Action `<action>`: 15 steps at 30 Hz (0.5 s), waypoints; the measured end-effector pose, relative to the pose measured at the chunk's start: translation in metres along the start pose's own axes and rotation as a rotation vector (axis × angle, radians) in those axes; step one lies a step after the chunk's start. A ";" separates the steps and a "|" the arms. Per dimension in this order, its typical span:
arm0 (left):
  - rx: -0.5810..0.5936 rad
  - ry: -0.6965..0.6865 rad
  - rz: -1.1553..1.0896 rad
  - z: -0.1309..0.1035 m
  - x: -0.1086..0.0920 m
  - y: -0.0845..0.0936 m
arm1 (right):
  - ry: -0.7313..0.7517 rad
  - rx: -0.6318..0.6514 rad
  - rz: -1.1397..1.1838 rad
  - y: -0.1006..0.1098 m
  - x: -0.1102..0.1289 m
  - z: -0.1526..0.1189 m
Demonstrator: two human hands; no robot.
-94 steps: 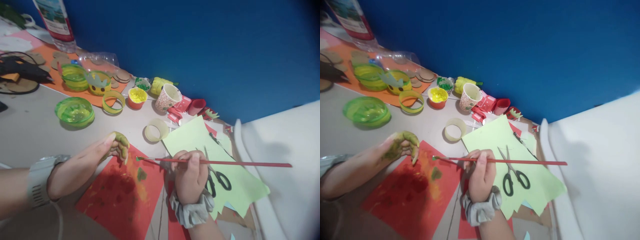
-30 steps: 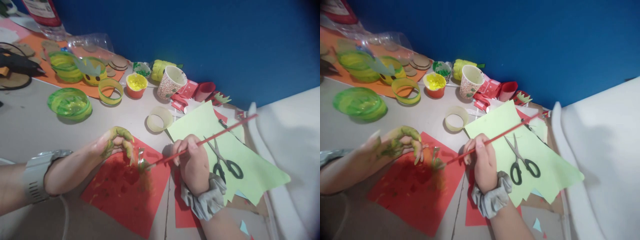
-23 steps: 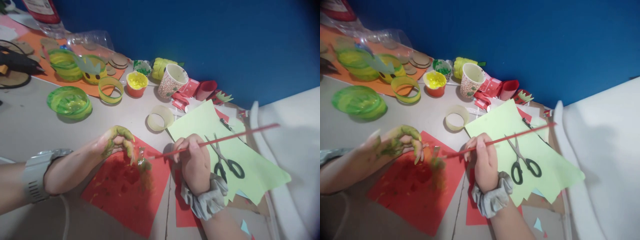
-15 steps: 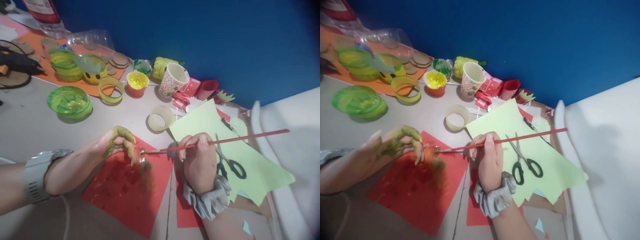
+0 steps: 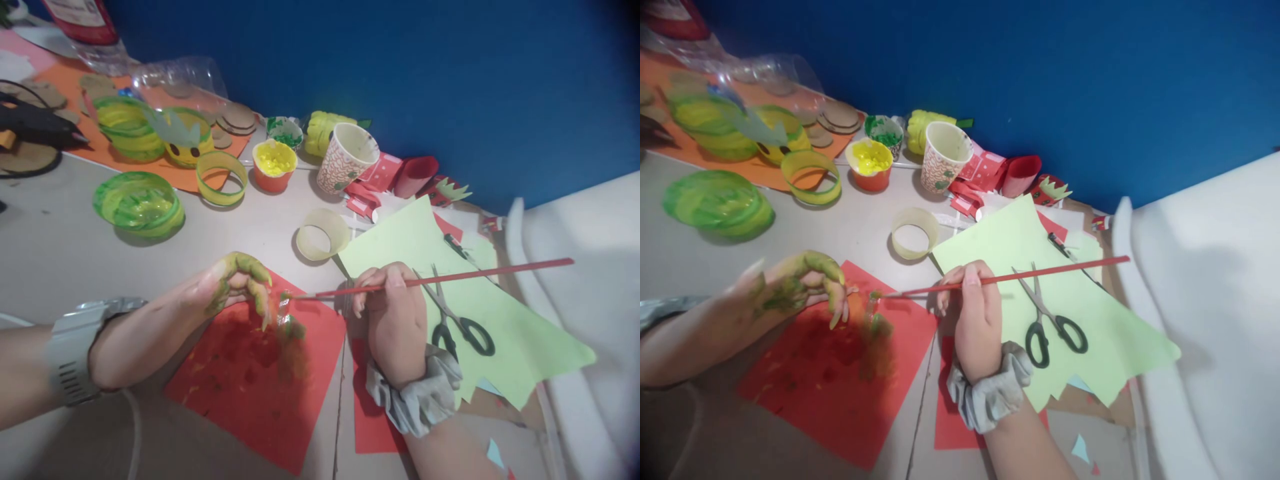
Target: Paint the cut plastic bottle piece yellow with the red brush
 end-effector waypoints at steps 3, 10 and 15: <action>0.050 -0.007 -0.001 0.002 -0.001 -0.003 | -0.118 0.218 0.031 -0.008 -0.007 -0.004; 0.010 -0.020 0.061 -0.001 -0.003 -0.001 | -0.029 0.034 -0.004 0.001 -0.002 0.001; 0.041 -0.061 0.158 -0.001 0.000 0.004 | -0.185 0.241 -0.021 -0.002 -0.010 -0.002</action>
Point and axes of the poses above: each hand's wrist, its own z-axis towards the middle knuckle, its own y-axis out of the back of the hand, x = y × z, the point moved 5 cm from there along z, towards the middle knuckle, and after that the axes turned 11 degrees about x, right-handed, at the moved point
